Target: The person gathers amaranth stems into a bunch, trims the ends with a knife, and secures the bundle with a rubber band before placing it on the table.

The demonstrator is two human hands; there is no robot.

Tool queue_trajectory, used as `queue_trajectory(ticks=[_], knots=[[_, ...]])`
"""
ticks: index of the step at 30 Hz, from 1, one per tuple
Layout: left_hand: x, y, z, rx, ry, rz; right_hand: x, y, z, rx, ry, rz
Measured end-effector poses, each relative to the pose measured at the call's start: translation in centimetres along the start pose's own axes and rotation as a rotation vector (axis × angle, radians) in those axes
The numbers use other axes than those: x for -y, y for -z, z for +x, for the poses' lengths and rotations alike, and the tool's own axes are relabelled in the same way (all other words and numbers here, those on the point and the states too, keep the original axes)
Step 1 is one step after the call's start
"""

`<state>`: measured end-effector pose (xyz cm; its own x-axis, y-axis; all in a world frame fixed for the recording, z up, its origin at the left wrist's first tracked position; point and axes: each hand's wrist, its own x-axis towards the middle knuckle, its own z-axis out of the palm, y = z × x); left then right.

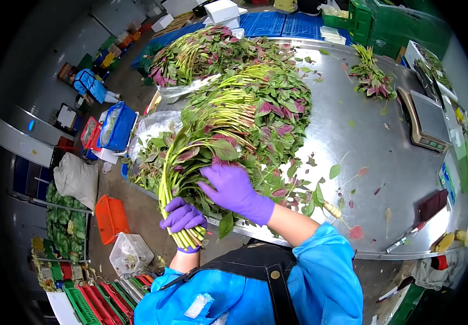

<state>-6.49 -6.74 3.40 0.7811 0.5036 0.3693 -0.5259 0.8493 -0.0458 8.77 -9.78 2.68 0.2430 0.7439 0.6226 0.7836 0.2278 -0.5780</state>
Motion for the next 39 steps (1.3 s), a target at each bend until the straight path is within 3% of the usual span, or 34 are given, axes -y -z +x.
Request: queue_trajectory(ticks=[4,9,11,13,14,17,19,21,22,24,25,27,28,30,34,35,37,39], knots=[[-0.5,2.3,-0.9,0.066,0.151,0.091,0.3,-1.1,3.4,-0.038,-0.002,-0.024],[-1.5,3.2,-2.3,-0.081,0.182,0.235,-0.8,-2.0,2.8,0.316,0.064,-0.184],[-2.5,3.7,-2.6,-0.148,0.216,0.375,-1.0,-1.3,1.7,0.302,0.078,-0.149],[-3.5,4.8,-3.0,-0.163,0.245,0.486,-1.3,-0.4,0.6,0.477,0.050,0.294],[-3.7,5.4,-3.4,-0.239,0.248,0.555,-1.0,0.6,0.6,0.622,0.023,0.389],[-3.7,8.2,-5.0,-0.391,0.235,0.755,-2.9,1.0,-1.7,0.758,-0.014,0.428],[-2.8,8.3,-5.5,-0.562,0.220,0.791,-6.1,1.3,-4.0,1.005,-0.182,0.531],[-2.9,10.5,-6.7,-0.611,0.222,0.765,-8.7,2.6,-5.3,1.350,-0.662,0.433],[-3.1,11.2,-7.3,-0.624,0.252,0.770,-9.8,3.1,-6.6,1.360,-0.664,0.429],[-2.7,11.6,-7.8,-0.643,0.309,0.819,-11.0,3.8,-9.0,1.165,-0.333,-0.321],[-2.4,11.7,-8.2,-0.661,0.379,0.876,-11.0,3.2,-9.4,1.175,-0.335,-0.321],[-1.6,12.0,-8.6,-0.629,0.408,0.878,-9.6,1.3,-8.9,0.634,-0.353,0.008],[-0.9,11.9,-8.7,-0.637,0.464,0.924,-8.9,-0.1,-8.3,0.644,-0.354,0.005],[0.2,11.9,-9.0,-0.677,0.535,0.913,-8.2,-3.0,-7.0,0.513,-0.773,0.324],[1.1,12.1,-9.8,-0.695,0.515,0.900,-8.9,-5.2,-8.6,0.323,-0.724,0.262],[1.1,12.2,-9.9,-0.701,0.508,0.896,-8.5,-4.6,-9.0,0.333,-0.723,0.264],[1.2,12.4,-10.1,-0.725,0.484,0.884,-7.3,-2.1,-9.5,0.509,-0.515,0.375],[1.1,13.0,-10.4,-0.737,0.500,0.875,-6.8,0.3,-10.5,0.937,-0.341,0.306]])
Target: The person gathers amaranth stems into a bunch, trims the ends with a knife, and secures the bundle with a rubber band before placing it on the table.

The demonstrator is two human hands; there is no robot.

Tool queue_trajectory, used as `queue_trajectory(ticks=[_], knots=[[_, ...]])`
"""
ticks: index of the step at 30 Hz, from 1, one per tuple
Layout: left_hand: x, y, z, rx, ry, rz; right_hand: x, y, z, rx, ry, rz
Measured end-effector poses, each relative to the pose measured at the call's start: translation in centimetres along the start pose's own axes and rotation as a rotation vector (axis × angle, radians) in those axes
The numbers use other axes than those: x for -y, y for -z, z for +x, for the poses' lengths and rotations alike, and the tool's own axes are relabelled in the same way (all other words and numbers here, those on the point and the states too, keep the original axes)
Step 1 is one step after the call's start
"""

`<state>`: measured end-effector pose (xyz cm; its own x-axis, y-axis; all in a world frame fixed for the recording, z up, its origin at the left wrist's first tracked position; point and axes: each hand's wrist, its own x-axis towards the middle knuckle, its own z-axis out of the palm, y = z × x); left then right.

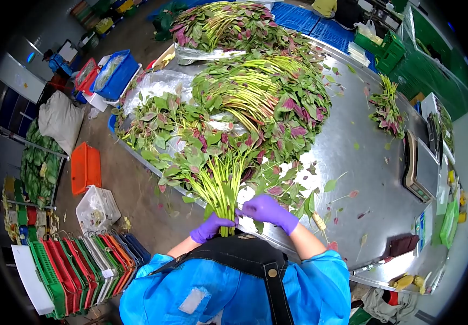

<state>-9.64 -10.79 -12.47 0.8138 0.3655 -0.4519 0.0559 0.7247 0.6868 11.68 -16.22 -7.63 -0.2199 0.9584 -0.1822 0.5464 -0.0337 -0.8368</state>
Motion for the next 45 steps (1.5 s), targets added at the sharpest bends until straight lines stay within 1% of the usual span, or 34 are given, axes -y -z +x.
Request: queue_trajectory(ticks=[1,3,4,6,8,10,11,12,13,14,15,16,18,19,20,22,23,24,26,27,30,33,34,36,37,38,40,41,43,44,45], knots=[[0.0,0.2,0.2,0.005,0.019,0.009,-1.0,-0.1,-0.9,0.006,0.001,-0.004],[0.0,0.0,0.2,-0.004,0.013,0.034,-2.2,0.1,-1.9,0.336,-0.128,-0.582],[0.0,-0.1,0.2,-0.012,0.016,0.069,-2.8,0.0,-1.6,0.340,-0.128,-0.583],[0.3,-0.1,0.4,-0.003,0.031,0.077,-1.2,0.9,0.5,-0.188,-0.283,-0.246],[0.4,-0.3,0.4,0.005,0.052,0.085,1.9,1.8,2.2,-0.435,-0.260,0.020],[0.1,-0.6,0.1,0.084,0.117,-0.059,1.1,0.9,3.5,-0.403,-0.261,-0.014],[0.1,-0.5,-0.1,0.083,0.121,-0.056,0.4,0.4,4.1,-0.374,-0.258,-0.049],[0.1,-0.4,-0.2,0.152,0.099,-0.136,-0.4,-0.2,4.3,-0.377,-0.256,-0.048],[0.0,-0.3,-0.3,0.221,0.073,-0.218,-1.4,-0.8,4.1,-0.410,-0.269,0.150],[0.2,0.0,-0.2,0.218,0.069,-0.220,-1.7,-1.0,3.8,-0.437,-0.282,0.349],[0.5,0.3,-0.1,0.242,0.068,-0.224,-2.1,-1.2,3.6,-0.437,-0.343,0.405],[0.8,0.6,-0.2,0.266,0.069,-0.229,-2.3,-1.6,3.5,-0.431,-0.346,0.406],[0.6,0.4,-0.1,0.286,0.072,-0.257,-1.6,-1.5,3.5,-0.539,-0.251,0.144],[0.4,0.3,-0.1,0.286,0.074,-0.251,-1.2,-1.1,3.5,-0.475,-0.305,0.118],[0.2,0.2,0.0,0.288,0.076,-0.243,-1.3,-1.2,3.7,-0.477,-0.306,0.116],[0.4,0.4,0.2,0.276,0.088,-0.245,-1.5,-1.6,4.4,-0.595,-0.256,-0.103],[0.5,0.4,0.2,0.260,0.099,-0.247,-0.4,-1.0,4.6,-0.552,-0.340,-0.093],[0.7,0.4,0.3,0.263,0.101,-0.246,-0.6,-1.1,4.7,-0.555,-0.342,-0.094],[0.6,0.3,0.2,0.253,0.097,-0.281,-1.8,-1.9,5.2,-0.580,-0.266,-0.357],[0.5,0.2,0.2,0.253,0.098,-0.279,-2.2,-2.2,5.3,-0.581,-0.266,-0.355],[0.2,0.1,0.1,0.219,0.092,-0.239,-3.2,-2.8,5.7,-0.641,-0.254,-0.315],[0.4,-0.1,0.2,0.197,0.128,-0.247,-4.3,-3.2,7.2,-0.688,-0.270,-0.053],[0.2,-0.2,0.3,0.181,0.129,-0.236,-4.6,-3.4,7.4,-0.690,-0.272,-0.054],[0.1,-0.3,0.4,0.164,0.128,-0.222,-4.5,-3.5,7.7,-0.765,-0.301,0.231],[0.4,0.0,0.5,0.177,0.115,-0.213,-4.7,-3.7,7.5,-0.833,-0.270,0.306],[0.7,0.3,0.6,0.190,0.103,-0.206,-4.4,-3.6,6.7,-0.832,-0.269,0.307],[1.1,0.7,0.7,0.193,0.088,-0.205,-2.1,-2.4,4.1,-0.881,-0.041,0.099],[1.4,0.8,0.7,0.199,0.077,-0.205,0.2,-1.6,2.9,-0.862,0.037,0.050],[1.8,0.9,0.8,0.169,0.077,-0.203,0.9,-1.4,0.1,-0.416,-0.024,0.405],[1.8,0.9,0.8,0.139,0.077,-0.193,0.5,-1.1,-0.9,-0.415,-0.024,0.403],[1.6,0.8,0.8,0.141,0.075,-0.193,0.0,-0.6,-2.0,-0.056,-0.104,0.588]])
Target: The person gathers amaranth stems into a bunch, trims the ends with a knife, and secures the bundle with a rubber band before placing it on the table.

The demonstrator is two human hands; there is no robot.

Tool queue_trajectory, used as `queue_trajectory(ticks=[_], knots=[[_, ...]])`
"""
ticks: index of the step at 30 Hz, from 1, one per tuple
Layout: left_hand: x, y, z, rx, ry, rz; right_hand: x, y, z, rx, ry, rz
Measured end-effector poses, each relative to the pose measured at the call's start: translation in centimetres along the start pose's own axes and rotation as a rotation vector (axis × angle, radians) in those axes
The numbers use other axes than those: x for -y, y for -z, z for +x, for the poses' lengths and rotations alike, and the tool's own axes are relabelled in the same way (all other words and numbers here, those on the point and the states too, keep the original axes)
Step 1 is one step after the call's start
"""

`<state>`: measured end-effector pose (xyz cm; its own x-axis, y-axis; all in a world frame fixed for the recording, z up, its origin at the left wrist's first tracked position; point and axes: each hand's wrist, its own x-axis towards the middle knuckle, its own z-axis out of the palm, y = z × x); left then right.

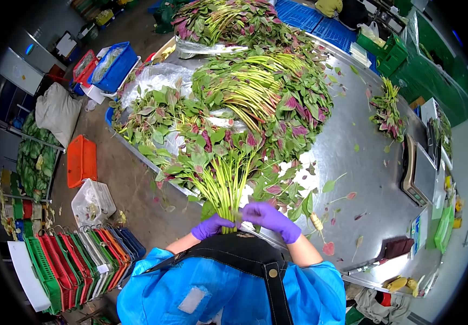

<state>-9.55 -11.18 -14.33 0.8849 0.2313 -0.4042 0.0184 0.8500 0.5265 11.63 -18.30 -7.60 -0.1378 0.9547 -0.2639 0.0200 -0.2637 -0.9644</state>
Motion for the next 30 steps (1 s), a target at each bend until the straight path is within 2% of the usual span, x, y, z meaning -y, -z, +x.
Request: queue_trajectory(ticks=[1,2,4,5,7,8,10,15,18,20,21,23,25,28,30], knots=[[-0.3,-0.3,-0.1,-0.016,0.015,0.024,-0.2,0.7,-0.7,0.327,-0.185,0.157],[-0.5,-0.5,-0.1,-0.031,0.031,0.047,-0.7,1.2,-1.0,0.326,-0.185,0.156],[-0.3,-0.3,0.1,-0.002,0.024,0.029,-1.8,2.0,-1.1,0.201,-0.117,-0.868],[-0.2,-0.2,0.1,0.026,0.021,0.011,-0.9,1.7,-0.7,0.199,-0.119,-0.867],[-0.2,-0.3,0.2,0.036,0.009,0.030,1.9,0.7,1.3,-0.288,-0.079,-0.630],[-0.2,-0.4,0.3,0.042,-0.008,0.046,2.4,0.3,2.4,-0.289,-0.080,-0.630],[-0.4,-0.8,0.1,0.008,0.014,0.054,2.6,-0.6,4.2,-0.285,-0.041,-0.869],[-0.6,-1.1,-0.1,-0.018,0.010,0.082,0.4,-0.7,6.0,-0.207,-0.064,-0.997],[-0.2,-0.7,-0.2,-0.014,0.004,0.078,-0.2,-1.3,4.8,-0.214,0.034,-1.028],[0.6,0.2,0.0,-0.058,0.023,0.058,-0.6,-2.3,2.6,-0.218,0.249,-0.963],[0.3,-0.1,-0.1,-0.060,0.018,0.055,0.5,-2.6,1.3,-0.053,0.208,-0.981],[-0.4,-0.8,-0.3,-0.038,0.014,0.060,0.1,-2.0,-0.6,0.020,0.127,-1.114],[-0.1,-0.4,-0.1,-0.028,0.016,0.055,-1.3,0.2,-1.1,0.105,-0.125,-1.345],[0.0,-0.3,0.0,-0.023,0.020,0.070,0.6,1.7,1.2,-0.287,-0.025,-1.044],[0.1,-0.4,0.0,-0.031,0.025,0.084,2.4,1.9,4.4,-0.533,-0.280,-0.716]])
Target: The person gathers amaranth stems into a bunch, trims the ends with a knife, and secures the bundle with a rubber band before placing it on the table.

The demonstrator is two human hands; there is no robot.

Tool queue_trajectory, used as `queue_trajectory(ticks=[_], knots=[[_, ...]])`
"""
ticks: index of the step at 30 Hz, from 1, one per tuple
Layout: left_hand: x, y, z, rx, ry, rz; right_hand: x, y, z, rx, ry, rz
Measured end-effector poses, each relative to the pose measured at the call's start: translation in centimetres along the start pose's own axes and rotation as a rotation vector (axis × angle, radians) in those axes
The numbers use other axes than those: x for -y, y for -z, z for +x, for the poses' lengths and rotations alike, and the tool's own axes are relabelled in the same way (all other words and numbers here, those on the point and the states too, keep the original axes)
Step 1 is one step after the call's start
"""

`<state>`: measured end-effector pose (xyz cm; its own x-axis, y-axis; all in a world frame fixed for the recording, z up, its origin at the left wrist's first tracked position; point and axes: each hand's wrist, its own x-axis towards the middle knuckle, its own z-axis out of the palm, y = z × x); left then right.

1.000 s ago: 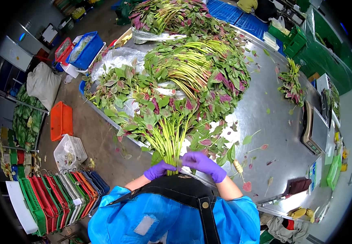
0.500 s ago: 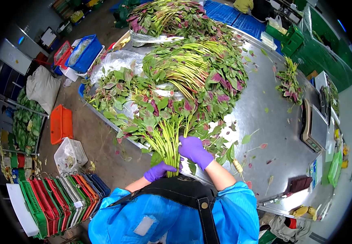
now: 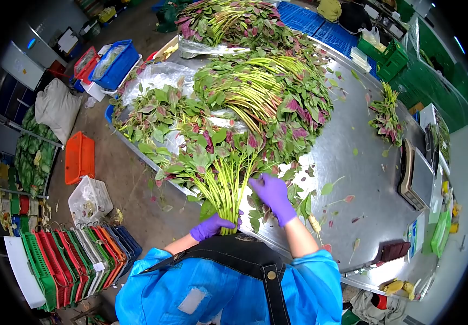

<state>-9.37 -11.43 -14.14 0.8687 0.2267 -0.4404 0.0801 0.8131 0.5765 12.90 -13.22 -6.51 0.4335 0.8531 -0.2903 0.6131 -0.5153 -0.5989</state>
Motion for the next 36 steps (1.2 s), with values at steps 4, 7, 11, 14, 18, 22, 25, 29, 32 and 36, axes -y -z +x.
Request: queue_trajectory(ticks=[4,7,11,14,18,22,25,29,32,36], knots=[[-0.1,-0.2,0.0,-0.018,0.009,0.038,-1.6,-3.7,4.1,-0.102,-0.067,0.030],[-0.3,-0.4,-0.1,-0.039,-0.008,0.030,-1.7,-4.2,2.0,-0.368,0.186,0.264],[0.3,0.3,0.0,-0.043,-0.023,0.025,-2.3,-1.6,-4.5,0.404,0.236,0.530],[0.1,0.1,0.2,-0.055,-0.098,0.020,-4.9,-1.7,-5.2,0.820,0.405,0.426],[-0.4,-0.1,0.3,-0.012,-0.033,0.035,-3.5,-0.4,-3.4,0.537,0.194,-0.168],[-0.1,0.0,0.5,-0.028,-0.046,0.062,0.3,-2.2,0.9,-0.239,0.448,0.087],[0.0,-0.2,0.5,-0.046,-0.050,0.076,1.1,-5.6,5.3,-0.382,0.478,-0.071],[-0.1,-0.4,0.3,-0.061,-0.046,0.069,-1.6,-9.0,9.5,-0.403,0.505,0.111],[0.2,0.2,0.3,-0.042,-0.070,0.066,1.0,-5.8,5.3,-0.479,0.595,0.358],[0.3,0.7,0.6,-0.050,-0.130,0.136,-0.7,0.4,-1.2,1.085,0.084,0.501]])
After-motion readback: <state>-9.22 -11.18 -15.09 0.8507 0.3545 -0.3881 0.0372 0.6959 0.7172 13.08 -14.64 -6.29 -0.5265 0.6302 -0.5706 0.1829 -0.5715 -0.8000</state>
